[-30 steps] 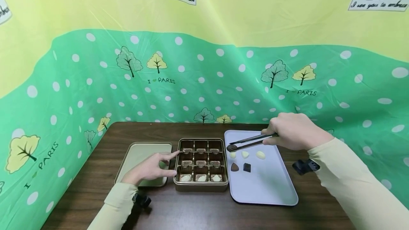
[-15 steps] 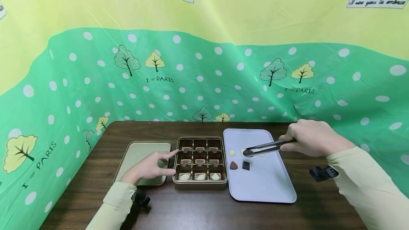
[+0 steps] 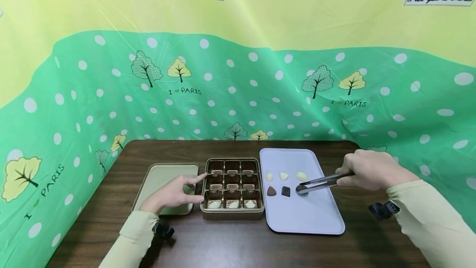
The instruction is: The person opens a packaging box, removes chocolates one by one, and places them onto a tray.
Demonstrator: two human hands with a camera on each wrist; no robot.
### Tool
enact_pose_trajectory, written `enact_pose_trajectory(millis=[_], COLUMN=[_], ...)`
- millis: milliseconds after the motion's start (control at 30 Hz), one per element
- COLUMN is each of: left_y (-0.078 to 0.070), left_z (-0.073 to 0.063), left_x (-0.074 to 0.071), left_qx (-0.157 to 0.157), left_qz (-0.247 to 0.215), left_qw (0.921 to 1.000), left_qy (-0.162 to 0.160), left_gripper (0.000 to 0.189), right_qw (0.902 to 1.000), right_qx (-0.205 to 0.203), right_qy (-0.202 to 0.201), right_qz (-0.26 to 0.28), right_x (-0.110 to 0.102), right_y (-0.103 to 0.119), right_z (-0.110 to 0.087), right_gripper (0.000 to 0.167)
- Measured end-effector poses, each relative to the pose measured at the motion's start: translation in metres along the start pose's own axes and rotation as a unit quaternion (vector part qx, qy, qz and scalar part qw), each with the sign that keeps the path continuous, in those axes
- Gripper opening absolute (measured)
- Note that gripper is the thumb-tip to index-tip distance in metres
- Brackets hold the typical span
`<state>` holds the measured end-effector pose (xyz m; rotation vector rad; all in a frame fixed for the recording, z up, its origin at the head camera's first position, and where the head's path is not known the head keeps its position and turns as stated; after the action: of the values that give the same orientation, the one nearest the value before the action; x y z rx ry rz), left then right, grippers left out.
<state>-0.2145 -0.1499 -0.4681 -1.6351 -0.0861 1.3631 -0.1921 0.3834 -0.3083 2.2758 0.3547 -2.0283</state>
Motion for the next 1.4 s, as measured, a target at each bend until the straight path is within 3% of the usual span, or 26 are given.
enact_pose_trajectory(millis=[433, 967, 1400], left_y=[-0.001, 0.000, 0.000], left_z=[0.000, 0.000, -0.001], left_x=[-0.001, -0.001, 0.000], left_qx=[0.008, 0.016, 0.012], left_qz=[0.010, 0.017, 0.002], left_qw=[0.9999, 0.9997, 0.9999], left_qy=[-0.001, 0.000, 0.000], left_gripper=[0.085, 0.085, 0.085], right_qw=[1.0000, 0.9999, 0.9986], right_qx=[0.000, 0.008, -0.029], right_qy=[0.008, -0.010, -0.042], right_qz=[-0.003, 0.004, 0.017], right_x=[0.005, -0.005, -0.019], right_y=[0.000, 0.000, 0.029], right_z=[0.003, -0.001, -0.001], right_gripper=[0.029, 0.042, 0.049])
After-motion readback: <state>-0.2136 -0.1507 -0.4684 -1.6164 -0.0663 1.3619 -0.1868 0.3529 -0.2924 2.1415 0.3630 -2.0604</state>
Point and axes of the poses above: each hand's wrist, its own z-axis towards the middle knuckle, its own x-axis out of the palm, y = z × x, the point moved 1 cm from there along z, towards the middle knuckle, and after that the axes turned 11 degrees about x, right-handed, at the moved point
